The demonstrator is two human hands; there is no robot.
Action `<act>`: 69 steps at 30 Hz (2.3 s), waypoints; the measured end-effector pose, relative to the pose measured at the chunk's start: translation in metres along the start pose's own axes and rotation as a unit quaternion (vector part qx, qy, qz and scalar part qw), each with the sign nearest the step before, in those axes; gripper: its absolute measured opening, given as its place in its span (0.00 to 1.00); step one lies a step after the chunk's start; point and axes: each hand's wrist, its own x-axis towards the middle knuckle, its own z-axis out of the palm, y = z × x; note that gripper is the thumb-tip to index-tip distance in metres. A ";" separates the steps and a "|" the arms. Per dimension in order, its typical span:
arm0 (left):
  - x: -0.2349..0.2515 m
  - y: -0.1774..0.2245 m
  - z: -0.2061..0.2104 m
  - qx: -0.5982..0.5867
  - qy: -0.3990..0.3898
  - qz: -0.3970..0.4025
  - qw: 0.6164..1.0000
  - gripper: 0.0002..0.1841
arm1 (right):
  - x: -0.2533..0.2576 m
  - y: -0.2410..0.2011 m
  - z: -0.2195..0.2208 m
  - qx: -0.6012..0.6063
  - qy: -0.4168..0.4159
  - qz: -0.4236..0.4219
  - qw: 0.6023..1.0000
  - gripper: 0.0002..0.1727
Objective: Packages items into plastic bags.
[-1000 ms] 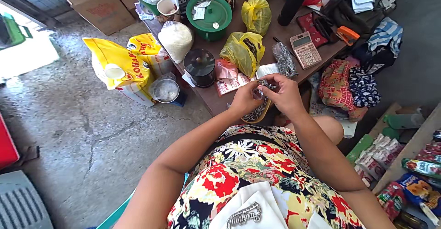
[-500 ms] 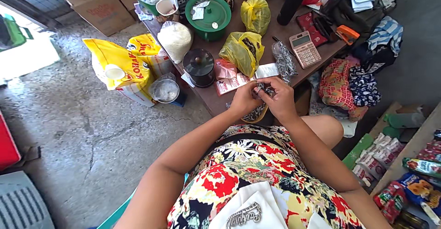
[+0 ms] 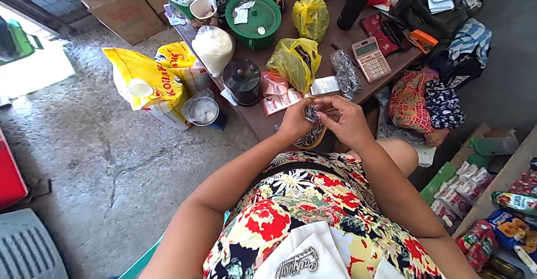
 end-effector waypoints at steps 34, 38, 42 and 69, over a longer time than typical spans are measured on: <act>-0.007 0.000 -0.004 -0.001 0.018 0.053 0.998 0.10 | 0.007 -0.001 -0.001 -0.035 0.041 -0.016 0.998 0.08; -0.005 0.000 -0.004 0.000 0.020 0.050 0.999 0.11 | 0.005 -0.003 -0.002 -0.142 0.017 -0.097 0.985 0.07; -0.006 0.002 -0.005 -0.006 0.015 0.050 0.999 0.15 | 0.001 -0.003 0.000 -0.196 -0.036 -0.142 0.970 0.08; -0.015 -0.001 -0.011 -0.033 0.041 0.054 0.997 0.12 | 0.019 0.000 -0.006 -0.184 0.014 -0.128 0.974 0.09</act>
